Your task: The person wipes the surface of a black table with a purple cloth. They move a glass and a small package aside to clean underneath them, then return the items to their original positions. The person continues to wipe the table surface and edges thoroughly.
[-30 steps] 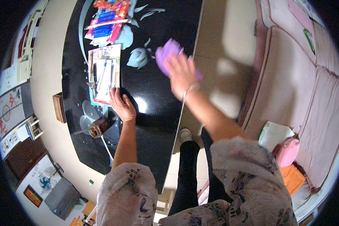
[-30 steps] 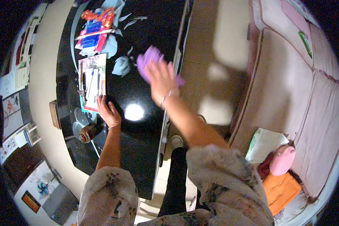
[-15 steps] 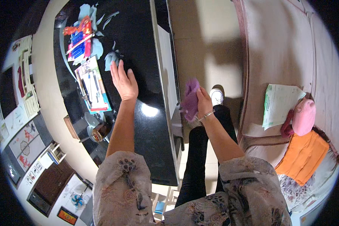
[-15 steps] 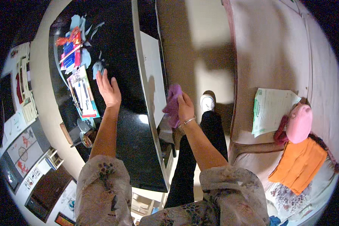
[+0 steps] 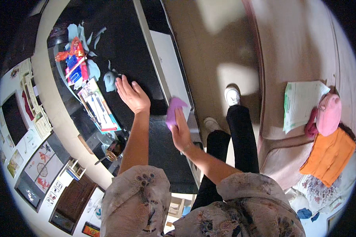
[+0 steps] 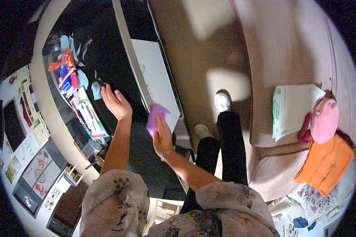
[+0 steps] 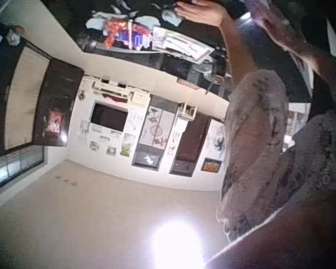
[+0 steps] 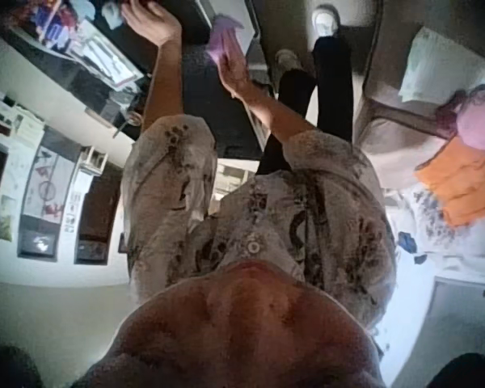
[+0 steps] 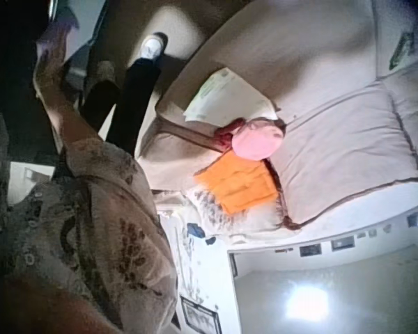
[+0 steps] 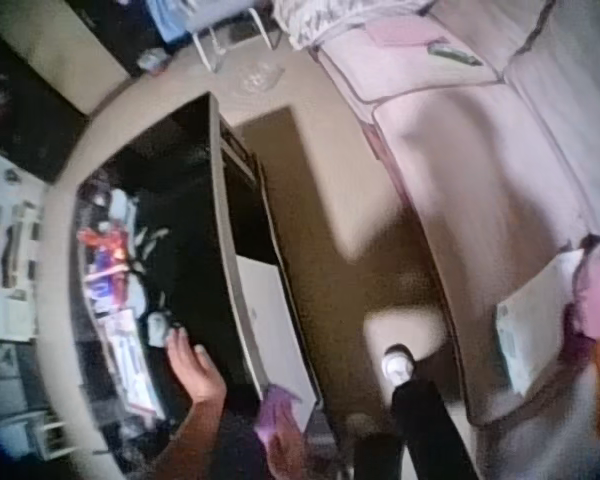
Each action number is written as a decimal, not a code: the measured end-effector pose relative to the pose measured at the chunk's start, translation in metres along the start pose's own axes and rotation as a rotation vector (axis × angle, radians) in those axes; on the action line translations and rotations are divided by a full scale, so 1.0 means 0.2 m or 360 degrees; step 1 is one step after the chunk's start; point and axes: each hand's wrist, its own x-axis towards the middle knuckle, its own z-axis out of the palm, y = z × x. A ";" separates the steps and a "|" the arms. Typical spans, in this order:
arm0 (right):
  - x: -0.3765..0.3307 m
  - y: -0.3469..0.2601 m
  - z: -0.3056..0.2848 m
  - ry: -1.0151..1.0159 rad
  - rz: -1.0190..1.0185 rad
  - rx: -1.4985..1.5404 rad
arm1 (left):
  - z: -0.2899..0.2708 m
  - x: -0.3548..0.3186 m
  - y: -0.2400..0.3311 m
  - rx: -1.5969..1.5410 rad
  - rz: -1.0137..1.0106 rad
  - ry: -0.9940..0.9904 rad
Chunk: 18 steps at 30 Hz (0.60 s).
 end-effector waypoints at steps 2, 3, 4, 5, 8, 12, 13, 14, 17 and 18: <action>0.41 -0.08 0.04 0.0087 -0.0194 0.0115 | 0.02 -0.02 0.01 -0.0010 -0.0014 -0.0020; 0.64 -0.11 0.09 0.0191 -0.0278 0.0115 | 0.00 0.00 0.01 0.0001 -0.0031 -0.0021; 0.86 -0.14 0.11 0.0307 -0.0362 0.0096 | 0.01 0.01 0.03 -0.0011 -0.0048 -0.0028; 1.06 -0.20 0.10 0.0219 -0.0171 0.0119 | 0.02 0.02 0.02 -0.0009 -0.0005 -0.0003; 1.09 -0.19 0.10 0.0378 -0.0083 0.0022 | 0.02 0.01 0.07 -0.0022 -0.0099 -0.0102; 0.54 -0.13 0.02 0.0235 0.0372 0.0400 | -0.01 0.01 0.05 0.0013 -0.0146 -0.0111; 0.42 -0.21 -0.03 0.0223 0.0714 0.0621 | -0.03 0.01 0.05 0.0014 -0.0167 -0.0126; 0.41 -0.22 -0.04 0.0173 0.0678 0.0479 | -0.06 0.03 0.06 0.0024 -0.0180 -0.0129; 0.53 -0.09 -0.04 0.0148 0.0496 0.0161 | -0.05 0.04 0.09 -0.0020 -0.0204 -0.0163; 0.66 -0.15 -0.04 0.0118 0.0448 0.0160 | -0.05 0.04 0.08 -0.0016 -0.0226 -0.0174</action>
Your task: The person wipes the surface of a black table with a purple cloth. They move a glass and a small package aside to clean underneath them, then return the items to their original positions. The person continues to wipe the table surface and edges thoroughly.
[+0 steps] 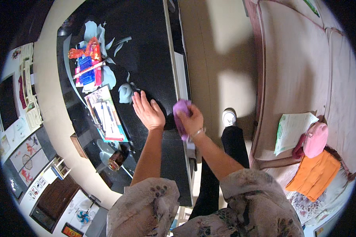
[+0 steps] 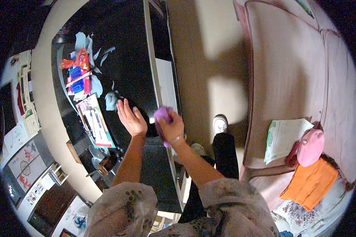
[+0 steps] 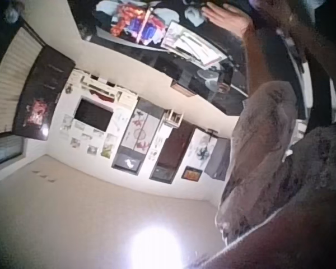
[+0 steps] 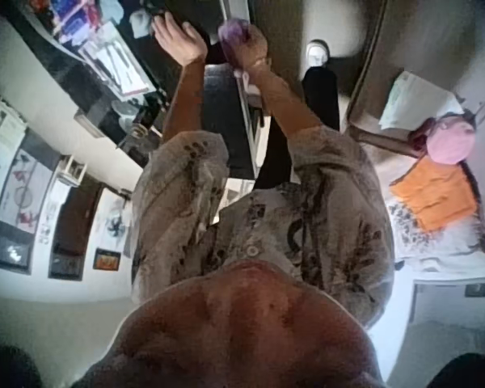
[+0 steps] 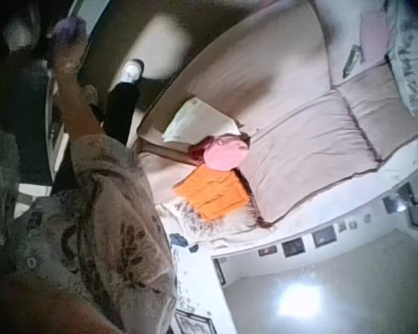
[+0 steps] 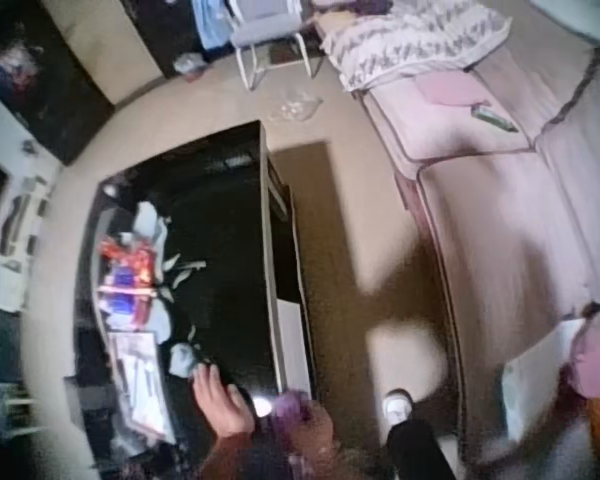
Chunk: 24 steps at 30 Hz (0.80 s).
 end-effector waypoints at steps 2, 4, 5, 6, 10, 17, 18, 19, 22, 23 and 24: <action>0.20 -0.26 0.04 -0.0090 -0.0085 -0.0003 | -0.02 0.00 -0.02 0.0078 0.0039 0.0050; 0.43 -0.26 0.09 0.0083 -0.0256 -0.0204 | -0.02 0.01 0.03 0.0017 0.0048 0.0014; 0.44 -0.27 0.09 0.0046 -0.0283 -0.0139 | -0.02 0.01 0.03 0.0003 0.0043 0.0010; 0.44 -0.25 0.08 0.0040 -0.0278 -0.0167 | -0.01 0.01 0.02 -0.0009 0.0038 0.0004; 0.35 -0.16 0.05 0.0036 -0.0274 -0.0259 | -0.03 0.01 0.02 -0.0005 -0.0008 -0.0023; 0.95 -0.74 0.20 0.0075 -0.0412 -0.0965 | -0.05 0.02 0.00 -0.0045 -0.0116 -0.0139; 1.06 -0.86 0.20 -0.0074 -0.0267 -0.0886 | -0.04 0.03 0.01 -0.0039 -0.0110 -0.0143; 1.23 -0.84 0.15 -0.0089 -0.0416 -0.1021 | -0.03 0.04 0.05 -0.0058 -0.0090 -0.0153; 1.17 -0.88 0.11 -0.0402 -0.0075 -0.1068 | -0.04 0.03 0.03 -0.0019 -0.0089 -0.0170; 1.11 -0.78 0.06 -0.0462 -0.0205 -0.1298 | -0.04 0.03 0.04 -0.0037 -0.0077 -0.0166; 0.96 -0.77 0.06 -0.0521 -0.0182 -0.1421 | -0.04 0.02 0.01 -0.0023 -0.0079 -0.0156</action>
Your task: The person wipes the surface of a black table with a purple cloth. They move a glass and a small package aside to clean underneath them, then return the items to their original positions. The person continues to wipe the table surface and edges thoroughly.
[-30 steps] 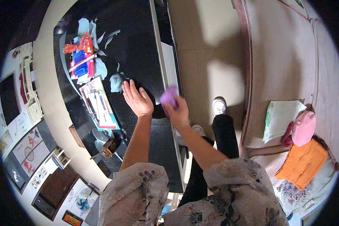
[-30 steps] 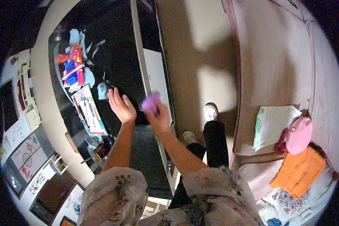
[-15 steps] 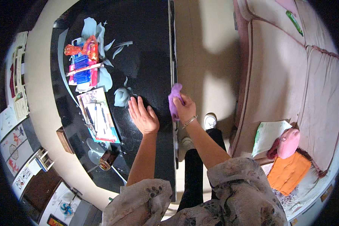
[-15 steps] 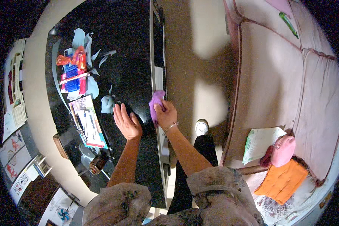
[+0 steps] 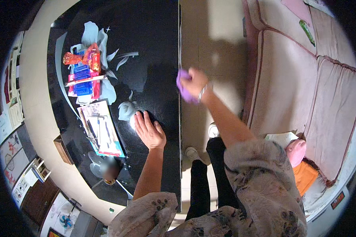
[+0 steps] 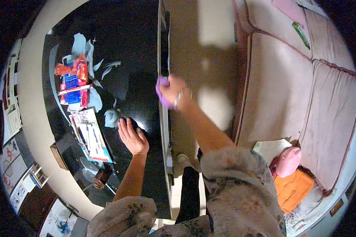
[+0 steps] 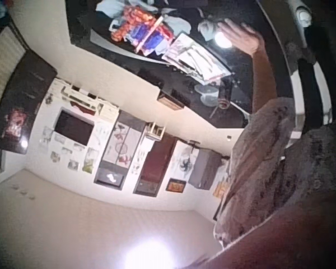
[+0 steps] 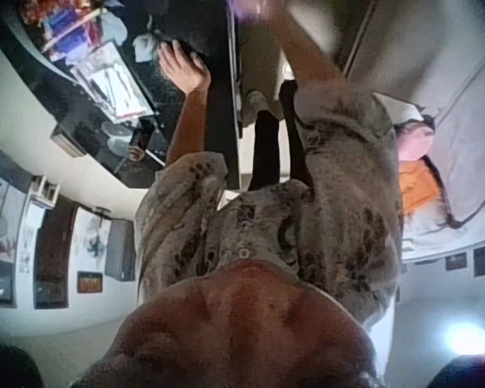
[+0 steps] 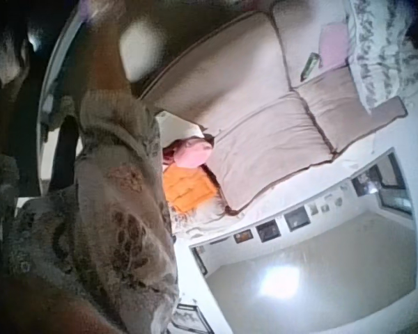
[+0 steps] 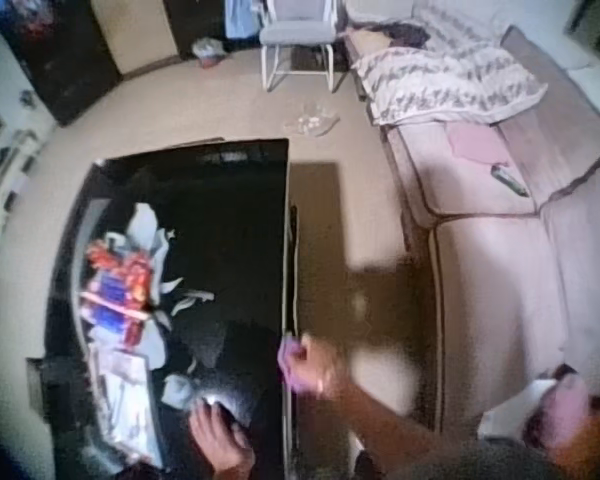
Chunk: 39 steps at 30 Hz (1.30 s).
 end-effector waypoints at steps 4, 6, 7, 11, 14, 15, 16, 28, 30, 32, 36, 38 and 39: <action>-0.16 0.08 0.13 0.0212 -0.0299 -0.0010 | -0.01 -0.01 -0.01 0.0000 -0.0008 -0.0006; -0.08 -0.03 0.03 0.0167 -0.0221 0.0053 | -0.02 0.00 -0.02 0.0027 -0.0014 0.0011; 0.00 -0.08 -0.03 0.0219 -0.0193 0.0071 | -0.02 -0.01 -0.01 0.0035 -0.0017 0.0011; 0.11 0.03 0.01 0.0619 -0.0283 0.0196 | 0.04 -0.01 0.02 -0.0056 0.0027 0.0029; -0.09 0.08 0.16 0.0509 -0.0180 0.0296 | 0.04 -0.01 -0.02 -0.0025 0.0023 0.0069; -0.21 0.13 0.23 0.0466 -0.0187 0.0222 | 0.05 -0.02 -0.03 -0.0033 0.0044 0.0093; -0.32 0.16 0.30 0.0416 -0.0209 0.0159 | 0.05 -0.02 -0.03 -0.0036 0.0041 0.0125; -1.42 0.49 0.91 0.0178 -0.0132 0.0440 | 0.08 -0.01 -0.03 0.0015 0.0102 0.0263; -1.42 0.56 0.90 -0.0047 -0.0198 0.0300 | 0.08 -0.02 -0.03 0.0024 0.0092 0.0261; -1.33 0.58 0.78 -0.0525 -0.0190 0.0269 | 0.08 -0.02 -0.05 0.0062 0.0069 0.0257; -1.11 0.72 0.50 -0.1186 0.0204 0.2279 | 0.07 -0.01 -0.01 0.0000 0.0051 0.0266; -1.05 0.69 0.49 -0.1259 0.0059 0.2432 | 0.05 -0.02 -0.04 -0.0017 0.0052 0.0259; -1.02 0.69 0.47 -0.1289 -0.0020 0.2499 | 0.05 -0.02 -0.03 -0.0037 0.0055 0.0262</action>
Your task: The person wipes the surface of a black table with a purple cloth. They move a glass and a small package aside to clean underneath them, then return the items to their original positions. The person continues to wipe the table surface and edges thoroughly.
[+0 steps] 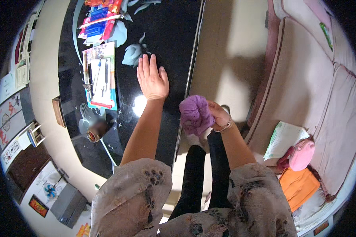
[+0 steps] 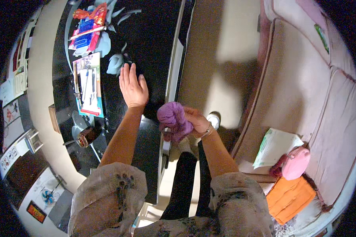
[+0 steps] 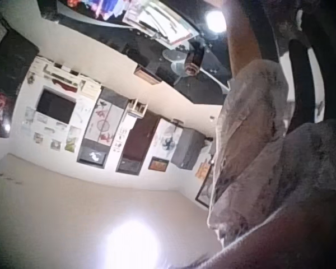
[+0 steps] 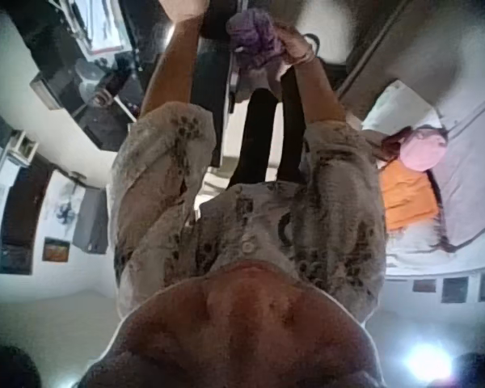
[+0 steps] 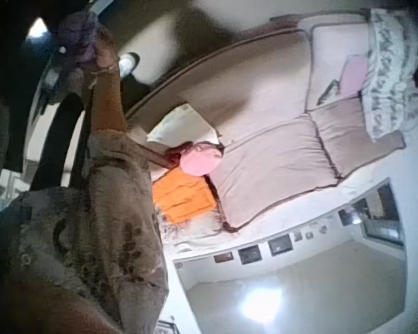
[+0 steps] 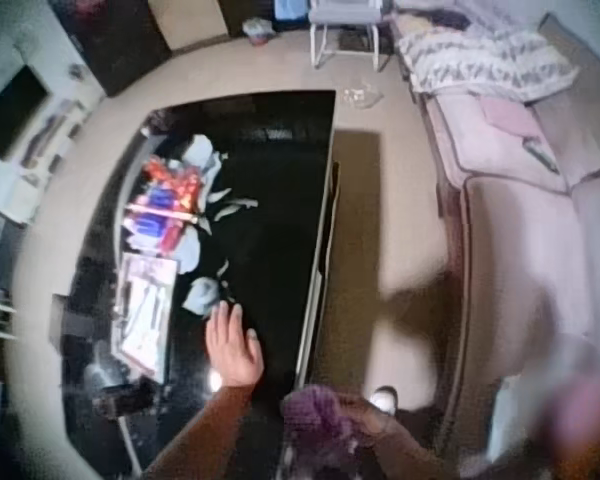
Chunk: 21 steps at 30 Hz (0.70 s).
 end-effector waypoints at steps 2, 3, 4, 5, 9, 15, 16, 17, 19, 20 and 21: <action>0.05 -0.07 -0.05 -0.0005 0.0003 -0.0109 | 0.02 0.00 0.02 -0.0035 -0.0017 -0.0011; 0.08 -0.09 -0.02 -0.0015 0.0015 -0.0144 | 0.01 -0.01 0.01 -0.0032 -0.0028 -0.0027; 0.10 -0.14 0.02 0.0007 0.0000 -0.0127 | 0.00 -0.01 0.00 -0.0014 -0.0019 -0.0026; 0.14 -0.19 0.05 0.0037 -0.0059 -0.0096 | 0.00 -0.02 0.00 -0.0005 -0.0020 -0.0031; 0.30 -0.38 0.16 0.0201 -0.0385 -0.0195 | -0.04 0.01 0.00 -0.0014 -0.0044 -0.0065; 0.53 -0.39 0.37 0.1218 -0.1708 -0.1820 | -0.07 0.02 0.03 -0.0115 -0.0106 -0.0127; 0.55 -0.39 0.43 0.1171 -0.1664 -0.2341 | -0.08 0.02 0.02 -0.0108 -0.0119 -0.0149; 0.59 -0.35 0.42 0.0944 -0.1343 -0.2524 | -0.08 0.02 0.02 -0.0090 -0.0128 -0.0166; 0.73 -0.37 0.47 0.0385 -0.1363 -0.3225 | -0.08 0.02 0.02 -0.0071 -0.0143 -0.0209; 0.79 -0.42 0.45 0.0204 -0.1344 -0.3298 | -0.07 0.02 0.02 -0.0101 -0.0166 -0.0230; 0.86 -0.49 0.43 0.0038 -0.1309 -0.3390 | -0.04 0.02 0.04 -0.0124 -0.0148 -0.0216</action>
